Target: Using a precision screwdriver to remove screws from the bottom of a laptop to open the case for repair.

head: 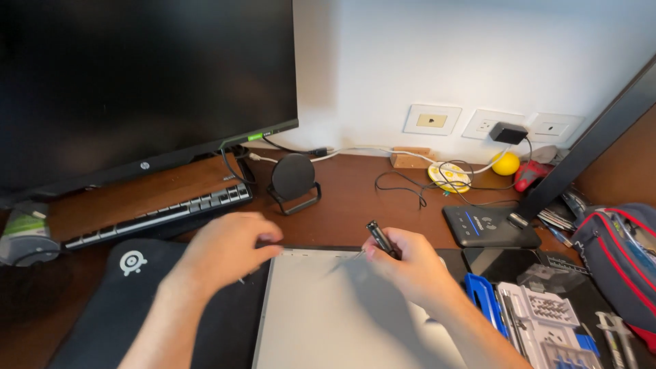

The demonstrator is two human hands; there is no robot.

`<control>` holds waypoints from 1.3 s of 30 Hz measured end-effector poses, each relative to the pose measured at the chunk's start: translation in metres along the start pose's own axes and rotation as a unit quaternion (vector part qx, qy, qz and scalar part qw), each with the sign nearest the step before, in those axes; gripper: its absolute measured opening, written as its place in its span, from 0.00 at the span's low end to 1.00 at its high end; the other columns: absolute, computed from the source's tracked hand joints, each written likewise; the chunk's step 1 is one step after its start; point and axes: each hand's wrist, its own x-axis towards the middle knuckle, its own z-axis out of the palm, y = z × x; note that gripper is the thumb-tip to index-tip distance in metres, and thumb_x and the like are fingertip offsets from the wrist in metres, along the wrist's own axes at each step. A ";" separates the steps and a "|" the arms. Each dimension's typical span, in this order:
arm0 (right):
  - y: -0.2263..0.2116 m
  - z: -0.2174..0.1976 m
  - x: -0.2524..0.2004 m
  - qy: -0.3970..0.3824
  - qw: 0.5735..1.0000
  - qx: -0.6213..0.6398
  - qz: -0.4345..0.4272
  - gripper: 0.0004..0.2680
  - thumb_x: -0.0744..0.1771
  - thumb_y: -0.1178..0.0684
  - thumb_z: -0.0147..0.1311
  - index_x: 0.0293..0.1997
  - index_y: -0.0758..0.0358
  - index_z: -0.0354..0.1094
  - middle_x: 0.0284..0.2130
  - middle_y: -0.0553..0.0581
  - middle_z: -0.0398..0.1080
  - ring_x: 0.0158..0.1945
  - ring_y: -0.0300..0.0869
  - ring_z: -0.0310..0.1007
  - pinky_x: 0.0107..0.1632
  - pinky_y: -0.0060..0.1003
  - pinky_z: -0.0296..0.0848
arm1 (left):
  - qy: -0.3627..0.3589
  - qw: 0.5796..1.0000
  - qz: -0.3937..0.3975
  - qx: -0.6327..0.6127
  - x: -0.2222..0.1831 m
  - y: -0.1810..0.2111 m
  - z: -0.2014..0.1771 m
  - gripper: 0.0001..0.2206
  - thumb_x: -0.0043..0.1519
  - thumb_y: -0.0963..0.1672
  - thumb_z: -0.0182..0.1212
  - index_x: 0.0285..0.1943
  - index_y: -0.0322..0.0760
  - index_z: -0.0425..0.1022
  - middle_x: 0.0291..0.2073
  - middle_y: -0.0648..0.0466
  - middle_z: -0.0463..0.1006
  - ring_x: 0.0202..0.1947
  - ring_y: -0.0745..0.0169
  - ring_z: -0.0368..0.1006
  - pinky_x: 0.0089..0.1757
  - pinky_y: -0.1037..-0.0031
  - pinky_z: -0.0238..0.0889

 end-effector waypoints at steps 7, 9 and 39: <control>0.026 0.025 0.019 -0.075 0.948 0.309 0.023 0.05 0.69 0.59 0.58 0.35 0.67 0.71 0.23 0.52 0.60 0.21 0.35 0.38 0.25 0.33 0.36 | 0.186 0.908 0.291 -0.237 0.008 0.047 0.066 0.09 0.60 0.44 0.67 0.48 0.48 0.83 0.32 0.61 0.81 0.30 0.68 0.76 0.35 0.76 0.69; 0.027 0.024 0.016 -0.079 0.946 0.313 0.027 0.06 0.69 0.58 0.58 0.34 0.68 0.71 0.21 0.50 0.52 0.21 0.35 0.37 0.26 0.33 0.35 | 0.223 0.898 0.293 -0.240 0.010 0.051 0.074 0.04 0.61 0.43 0.66 0.43 0.47 0.83 0.32 0.62 0.81 0.29 0.69 0.74 0.33 0.77 0.66; 0.016 -0.006 0.005 0.044 0.887 0.455 0.059 0.05 0.69 0.60 0.53 0.45 0.69 0.72 0.35 0.58 0.69 0.20 0.32 0.42 0.25 0.29 0.40 | 0.281 0.909 0.307 -0.028 0.046 0.035 0.107 0.04 0.66 0.41 0.60 0.43 0.44 0.80 0.35 0.63 0.78 0.35 0.61 0.70 0.30 0.70 0.66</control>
